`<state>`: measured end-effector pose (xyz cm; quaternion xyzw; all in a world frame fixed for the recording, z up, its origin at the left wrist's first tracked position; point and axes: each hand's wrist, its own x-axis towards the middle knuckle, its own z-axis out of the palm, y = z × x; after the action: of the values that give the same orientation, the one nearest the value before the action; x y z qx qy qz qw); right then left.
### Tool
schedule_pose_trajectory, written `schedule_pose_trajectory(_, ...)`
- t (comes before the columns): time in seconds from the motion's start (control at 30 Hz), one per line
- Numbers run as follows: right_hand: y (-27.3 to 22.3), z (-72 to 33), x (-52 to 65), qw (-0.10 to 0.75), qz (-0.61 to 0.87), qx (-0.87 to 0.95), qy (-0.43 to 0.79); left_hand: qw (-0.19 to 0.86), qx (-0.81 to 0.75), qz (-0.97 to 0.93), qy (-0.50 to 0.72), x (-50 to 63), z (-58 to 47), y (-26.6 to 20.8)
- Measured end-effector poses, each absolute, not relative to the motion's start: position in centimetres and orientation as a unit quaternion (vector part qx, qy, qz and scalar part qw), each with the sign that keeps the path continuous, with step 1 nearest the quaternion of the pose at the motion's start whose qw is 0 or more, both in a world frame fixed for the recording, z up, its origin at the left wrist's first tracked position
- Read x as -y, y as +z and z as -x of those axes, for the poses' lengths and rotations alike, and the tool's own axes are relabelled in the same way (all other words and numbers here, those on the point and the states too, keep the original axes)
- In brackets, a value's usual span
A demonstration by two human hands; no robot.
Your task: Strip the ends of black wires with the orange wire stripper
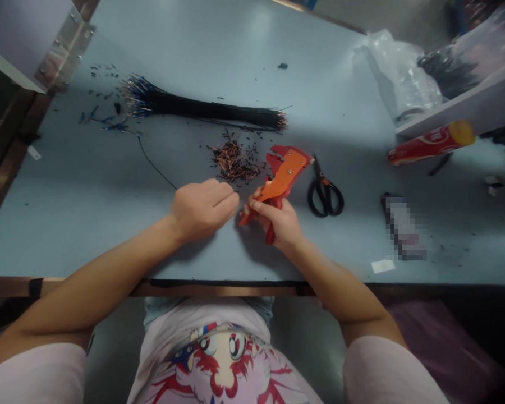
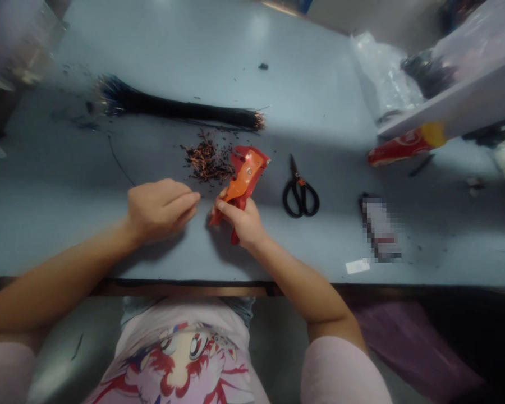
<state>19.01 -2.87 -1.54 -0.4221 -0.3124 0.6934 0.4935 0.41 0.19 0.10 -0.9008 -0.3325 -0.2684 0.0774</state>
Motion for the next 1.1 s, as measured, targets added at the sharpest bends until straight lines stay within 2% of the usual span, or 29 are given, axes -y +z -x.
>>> schedule_pose_trajectory(0.1,-1.7,-19.3,2.2,0.494,0.397,0.264,0.727,0.167,0.354,0.864,-0.316,-0.7,0.9,0.8)
schedule_pose_trajectory(0.27,-2.5,-19.7,1.5,0.462,0.364,0.219,0.778,0.104,0.469,0.810,-0.336,-1.3,3.8,1.8)
schedule_pose_trajectory(0.33,-2.7,-19.8,1.3,0.462,0.362,0.214,0.781,0.112,0.497,0.781,-0.360,-1.3,5.0,2.4)
schedule_pose_trajectory(0.53,-3.2,-19.9,1.0,0.459,0.365,0.198,0.785,0.259,0.517,0.694,-0.428,-1.3,6.8,4.6)
schedule_pose_trajectory(0.63,-3.3,-19.9,0.9,0.459,0.368,0.192,0.786,0.301,0.499,0.724,-0.368,-0.5,7.1,5.7)
schedule_pose_trajectory(0.73,-3.4,-19.9,0.9,0.457,0.373,0.185,0.786,0.243,0.540,0.769,-0.241,0.4,7.2,5.8)
schedule_pose_trajectory(0.83,-3.5,-19.8,0.8,0.454,0.362,0.180,0.794,0.087,0.611,0.772,-0.148,-0.4,6.8,4.0)
schedule_pose_trajectory(0.93,-3.5,-19.8,0.7,0.457,0.354,0.170,0.798,0.030,0.637,0.758,-0.137,-2.8,5.5,0.6)
schedule_pose_trajectory(1.0,-3.5,-19.8,0.7,0.458,0.355,0.164,0.798,-0.064,0.645,0.742,-0.170,-4.8,4.0,-1.6)
schedule_pose_trajectory(1.1,-3.2,-19.8,0.8,0.456,0.360,0.165,0.797,-0.102,0.634,0.738,-0.208,-7.1,0.8,-3.8)
